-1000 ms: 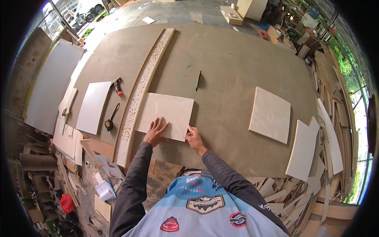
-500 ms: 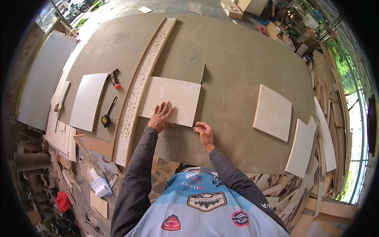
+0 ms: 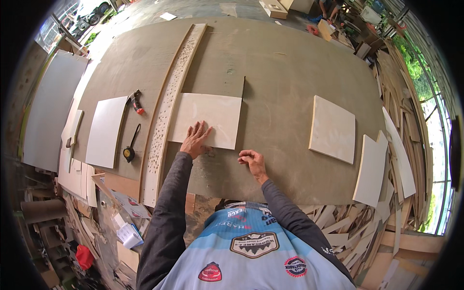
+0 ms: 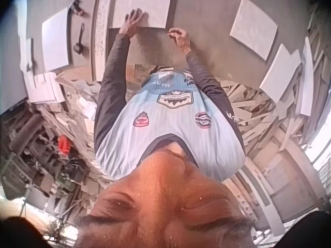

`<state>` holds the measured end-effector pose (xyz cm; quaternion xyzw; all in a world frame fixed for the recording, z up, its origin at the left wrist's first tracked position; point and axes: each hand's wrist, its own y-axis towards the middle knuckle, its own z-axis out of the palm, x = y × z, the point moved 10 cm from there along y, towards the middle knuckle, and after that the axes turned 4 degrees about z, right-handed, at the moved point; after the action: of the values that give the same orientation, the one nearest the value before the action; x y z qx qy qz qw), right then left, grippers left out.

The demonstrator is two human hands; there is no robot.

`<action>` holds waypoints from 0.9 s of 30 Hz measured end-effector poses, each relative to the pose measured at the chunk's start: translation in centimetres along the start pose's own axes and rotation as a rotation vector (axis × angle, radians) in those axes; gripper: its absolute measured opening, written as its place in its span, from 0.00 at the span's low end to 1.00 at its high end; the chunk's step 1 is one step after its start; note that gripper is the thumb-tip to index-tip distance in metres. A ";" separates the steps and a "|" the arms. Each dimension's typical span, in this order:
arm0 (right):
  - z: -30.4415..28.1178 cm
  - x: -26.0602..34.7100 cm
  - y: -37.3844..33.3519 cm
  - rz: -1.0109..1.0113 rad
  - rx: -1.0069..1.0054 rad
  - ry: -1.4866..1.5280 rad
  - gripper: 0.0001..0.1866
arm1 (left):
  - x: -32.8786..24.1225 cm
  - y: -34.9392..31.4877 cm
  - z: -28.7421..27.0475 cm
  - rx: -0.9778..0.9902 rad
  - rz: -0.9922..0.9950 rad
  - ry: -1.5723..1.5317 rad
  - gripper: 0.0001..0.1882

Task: The person picks up several wood boards from a pile on the floor, moves to a workbench, and arranges the boards on the surface, peeling protective plastic from the edges of some boards.

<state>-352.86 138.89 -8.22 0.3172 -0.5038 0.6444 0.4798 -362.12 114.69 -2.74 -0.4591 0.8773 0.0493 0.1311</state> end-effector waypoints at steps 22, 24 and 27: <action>-4.5 1.1 -2.4 0.045 -0.007 0.083 0.10 | 0.7 1.2 0.4 0.137 -0.049 0.087 0.54; -5.6 1.4 -2.8 0.036 -0.035 0.087 0.10 | 0.8 1.2 0.5 0.145 -0.052 0.094 0.54; -7.9 1.9 -3.7 0.004 -0.105 0.092 0.10 | 0.8 1.4 0.6 0.149 -0.050 0.097 0.54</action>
<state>-349.41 147.12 -7.50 0.2609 -0.5149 0.6320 0.5171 -363.64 114.97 -3.58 -0.4715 0.8721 -0.0419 0.1235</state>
